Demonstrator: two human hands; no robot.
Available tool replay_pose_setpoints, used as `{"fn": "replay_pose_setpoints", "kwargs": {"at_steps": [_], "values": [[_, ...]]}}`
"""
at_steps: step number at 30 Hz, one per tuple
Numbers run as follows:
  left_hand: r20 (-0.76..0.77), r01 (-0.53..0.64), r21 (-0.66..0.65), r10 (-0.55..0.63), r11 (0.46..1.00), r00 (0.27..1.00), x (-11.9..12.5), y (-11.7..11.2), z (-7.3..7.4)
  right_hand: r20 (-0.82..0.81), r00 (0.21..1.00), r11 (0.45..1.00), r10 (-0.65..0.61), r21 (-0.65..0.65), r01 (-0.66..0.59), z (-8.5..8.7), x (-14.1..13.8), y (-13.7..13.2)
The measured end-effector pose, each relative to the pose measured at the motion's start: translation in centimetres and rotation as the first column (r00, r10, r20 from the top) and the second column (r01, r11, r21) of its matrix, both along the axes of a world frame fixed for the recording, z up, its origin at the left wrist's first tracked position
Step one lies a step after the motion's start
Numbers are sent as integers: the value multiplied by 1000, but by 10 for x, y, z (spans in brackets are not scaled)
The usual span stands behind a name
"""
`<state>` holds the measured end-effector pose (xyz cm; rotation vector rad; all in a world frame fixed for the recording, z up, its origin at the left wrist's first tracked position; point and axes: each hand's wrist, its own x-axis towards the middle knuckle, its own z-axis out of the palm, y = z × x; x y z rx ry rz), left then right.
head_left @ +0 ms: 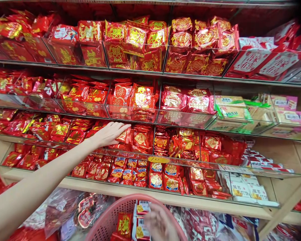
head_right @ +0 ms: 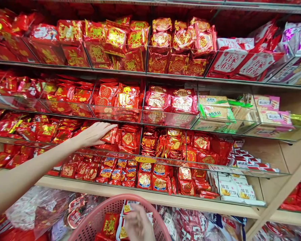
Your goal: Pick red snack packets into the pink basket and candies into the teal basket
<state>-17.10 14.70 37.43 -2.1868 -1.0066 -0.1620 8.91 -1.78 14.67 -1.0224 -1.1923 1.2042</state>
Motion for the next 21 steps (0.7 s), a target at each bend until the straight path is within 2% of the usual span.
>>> {"fn": "replay_pose_setpoints", "kwargs": {"at_steps": [2,3,4,5,7,9,11,14,21], "values": [[-26,11,10,-11,1000,1000,0,2,0,75,997,992,6,124,-15,37,-4,22],[-38,15,16,-15,1000,999,1,2,0,216,976,964,-11,262,-47,58,-6,36],[-49,19,23,-18,1000,999,1,2,-1,364,930,908,-57,407,-103,78,-9,49],[-57,22,30,-20,999,998,2,2,-1,452,879,828,-155,544,-134,97,-13,63],[-63,26,45,-24,999,998,2,3,-2,539,771,659,-338,720,-215,126,-26,87],[-58,32,57,-29,998,998,2,4,-3,564,664,525,-491,800,-292,142,-41,106],[-43,39,67,-36,997,998,1,6,-5,572,570,443,-590,819,-363,148,-57,120],[-9,51,73,-50,996,999,-1,8,-8,576,487,395,-656,812,-429,147,-73,132],[55,83,46,-85,996,995,-2,8,-15,610,419,448,-672,786,-426,137,-81,140]]}}
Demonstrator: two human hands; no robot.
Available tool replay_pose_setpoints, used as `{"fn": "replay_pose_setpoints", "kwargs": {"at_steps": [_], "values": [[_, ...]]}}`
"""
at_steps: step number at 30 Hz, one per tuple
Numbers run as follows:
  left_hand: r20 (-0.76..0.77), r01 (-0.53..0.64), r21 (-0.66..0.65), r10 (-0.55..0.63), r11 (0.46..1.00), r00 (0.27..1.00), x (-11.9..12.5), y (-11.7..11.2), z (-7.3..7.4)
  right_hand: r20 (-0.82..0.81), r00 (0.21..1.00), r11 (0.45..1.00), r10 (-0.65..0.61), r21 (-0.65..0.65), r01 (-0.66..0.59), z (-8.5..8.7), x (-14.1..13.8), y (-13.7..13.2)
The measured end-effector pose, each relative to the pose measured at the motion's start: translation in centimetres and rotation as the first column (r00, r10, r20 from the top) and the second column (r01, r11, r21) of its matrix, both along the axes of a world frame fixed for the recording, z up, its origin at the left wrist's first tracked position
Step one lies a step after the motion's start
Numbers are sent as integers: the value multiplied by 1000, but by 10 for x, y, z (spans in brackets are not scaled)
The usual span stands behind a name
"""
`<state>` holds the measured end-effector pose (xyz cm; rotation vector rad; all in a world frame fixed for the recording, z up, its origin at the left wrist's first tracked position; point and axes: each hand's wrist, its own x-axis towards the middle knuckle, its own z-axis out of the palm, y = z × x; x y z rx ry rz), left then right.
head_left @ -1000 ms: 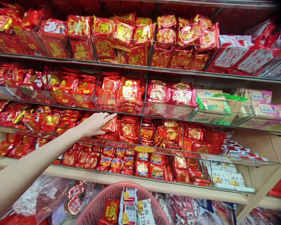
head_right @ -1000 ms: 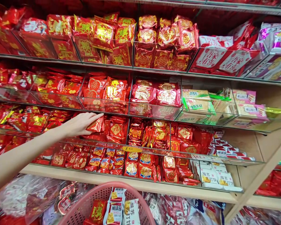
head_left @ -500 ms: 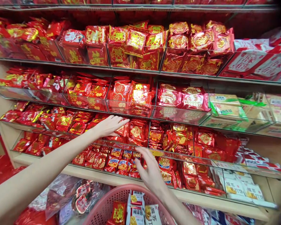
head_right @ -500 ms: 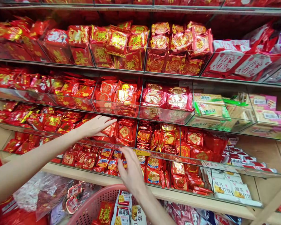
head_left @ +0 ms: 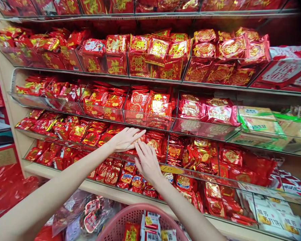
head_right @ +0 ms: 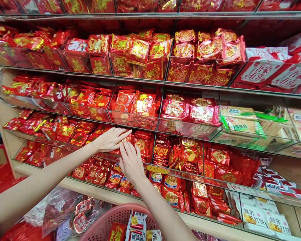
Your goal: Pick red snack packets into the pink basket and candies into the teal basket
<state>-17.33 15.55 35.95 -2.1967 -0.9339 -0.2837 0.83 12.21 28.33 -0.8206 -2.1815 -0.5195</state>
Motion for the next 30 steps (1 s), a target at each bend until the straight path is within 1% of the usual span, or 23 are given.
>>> {"fn": "replay_pose_setpoints", "kwargs": {"at_steps": [6,13,17,23,30], "values": [[28,19,-21,-18,1000,999,-4,2,-6,25,1000,1000,-16,16,16,-9,2,3],[50,-4,-3,4,1000,999,-15,-6,-12,30,999,999,-34,34,33,-18,3,0],[58,-33,14,33,999,998,-21,-4,-13,42,998,998,-49,47,47,-18,4,1],[55,-39,31,37,999,998,-18,3,-7,33,997,996,-69,65,67,-14,3,8],[80,-27,84,21,996,997,-20,-6,-17,33,998,995,-57,86,54,-20,0,5]]}}
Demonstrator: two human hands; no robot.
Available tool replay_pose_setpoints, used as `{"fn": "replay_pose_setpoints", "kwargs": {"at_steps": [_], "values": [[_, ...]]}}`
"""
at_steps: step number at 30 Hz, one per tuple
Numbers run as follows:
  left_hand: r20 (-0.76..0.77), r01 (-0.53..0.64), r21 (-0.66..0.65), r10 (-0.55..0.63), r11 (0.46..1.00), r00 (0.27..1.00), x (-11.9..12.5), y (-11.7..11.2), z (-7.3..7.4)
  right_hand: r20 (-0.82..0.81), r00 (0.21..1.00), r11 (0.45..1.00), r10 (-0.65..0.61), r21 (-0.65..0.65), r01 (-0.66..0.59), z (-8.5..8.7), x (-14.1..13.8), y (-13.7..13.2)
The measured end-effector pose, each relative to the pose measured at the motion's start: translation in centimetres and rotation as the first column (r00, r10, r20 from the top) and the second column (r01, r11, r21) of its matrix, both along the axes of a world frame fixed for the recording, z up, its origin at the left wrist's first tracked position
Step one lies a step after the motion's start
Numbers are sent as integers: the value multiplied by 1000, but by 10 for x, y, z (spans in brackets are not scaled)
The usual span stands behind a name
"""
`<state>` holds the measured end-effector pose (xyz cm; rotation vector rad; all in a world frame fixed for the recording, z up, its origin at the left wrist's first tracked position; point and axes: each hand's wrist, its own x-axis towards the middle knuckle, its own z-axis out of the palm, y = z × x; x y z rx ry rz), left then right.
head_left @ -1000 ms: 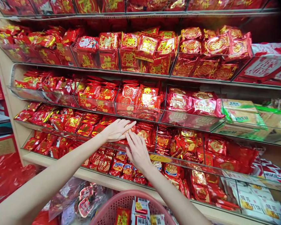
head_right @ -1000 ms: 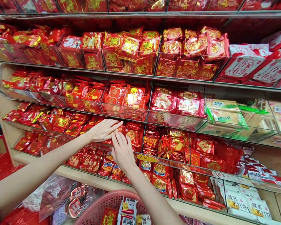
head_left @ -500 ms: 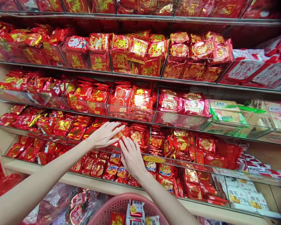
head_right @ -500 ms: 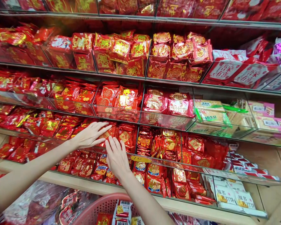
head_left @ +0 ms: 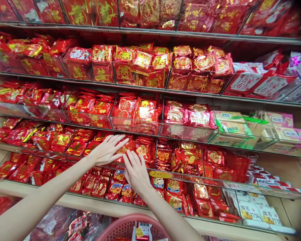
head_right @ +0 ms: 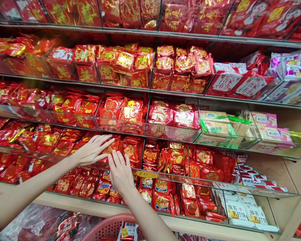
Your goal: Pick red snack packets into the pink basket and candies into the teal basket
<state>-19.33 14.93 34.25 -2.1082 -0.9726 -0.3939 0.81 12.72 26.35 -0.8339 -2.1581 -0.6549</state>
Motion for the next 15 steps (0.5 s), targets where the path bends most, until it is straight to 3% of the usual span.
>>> {"fn": "replay_pose_setpoints", "kwargs": {"at_steps": [9,15], "values": [[6,53,60,-54,997,999,-2,-10,-11,-5,1000,1000,-18,22,18,-1,1,0],[-10,78,87,-78,993,997,0,0,-14,-7,999,999,-35,25,35,4,0,6]]}}
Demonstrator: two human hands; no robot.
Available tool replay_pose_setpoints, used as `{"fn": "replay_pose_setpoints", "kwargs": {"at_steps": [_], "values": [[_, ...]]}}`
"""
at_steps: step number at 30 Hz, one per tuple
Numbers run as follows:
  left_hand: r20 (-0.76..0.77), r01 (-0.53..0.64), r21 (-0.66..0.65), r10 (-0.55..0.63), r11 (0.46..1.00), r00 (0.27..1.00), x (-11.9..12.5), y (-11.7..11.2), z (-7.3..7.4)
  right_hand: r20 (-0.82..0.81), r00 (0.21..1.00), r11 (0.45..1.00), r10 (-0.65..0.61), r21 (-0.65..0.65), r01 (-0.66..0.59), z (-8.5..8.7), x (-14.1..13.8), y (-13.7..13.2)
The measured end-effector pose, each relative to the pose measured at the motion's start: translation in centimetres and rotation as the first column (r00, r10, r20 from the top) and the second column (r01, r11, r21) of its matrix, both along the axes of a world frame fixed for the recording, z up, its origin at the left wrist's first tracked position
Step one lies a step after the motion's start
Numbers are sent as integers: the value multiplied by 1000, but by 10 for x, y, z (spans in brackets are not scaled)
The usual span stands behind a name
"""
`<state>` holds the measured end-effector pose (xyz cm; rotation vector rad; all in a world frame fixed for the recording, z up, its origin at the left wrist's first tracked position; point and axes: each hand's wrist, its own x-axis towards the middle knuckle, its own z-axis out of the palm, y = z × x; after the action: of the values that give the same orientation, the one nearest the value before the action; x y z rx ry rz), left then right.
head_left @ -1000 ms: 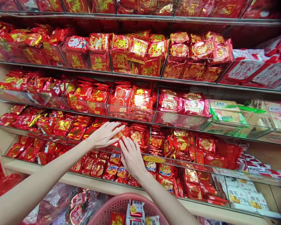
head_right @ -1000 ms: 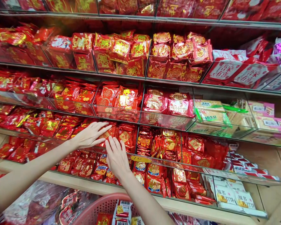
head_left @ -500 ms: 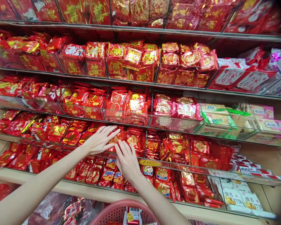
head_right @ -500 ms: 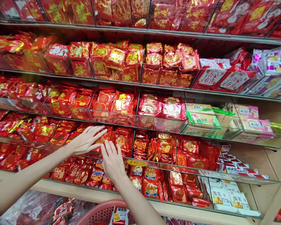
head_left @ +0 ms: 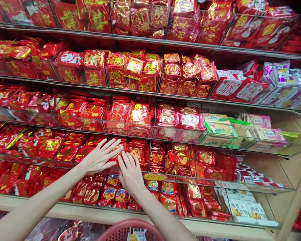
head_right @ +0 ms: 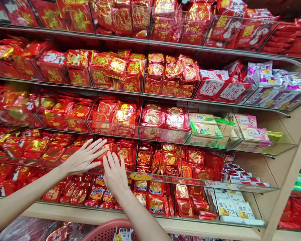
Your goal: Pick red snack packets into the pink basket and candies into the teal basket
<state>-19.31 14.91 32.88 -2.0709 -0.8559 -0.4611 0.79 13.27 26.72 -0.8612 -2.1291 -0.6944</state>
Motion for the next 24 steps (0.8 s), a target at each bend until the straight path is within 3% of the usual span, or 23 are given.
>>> {"fn": "replay_pose_setpoints", "kwargs": {"at_steps": [17,24], "values": [[1,-25,-11,25,1000,1000,-13,-10,-13,-27,1000,999,13,44,-12,-2,-3,-4],[-60,11,-25,-12,1000,998,-19,0,1,-6,1000,999,12,50,-12,0,-4,-1]]}}
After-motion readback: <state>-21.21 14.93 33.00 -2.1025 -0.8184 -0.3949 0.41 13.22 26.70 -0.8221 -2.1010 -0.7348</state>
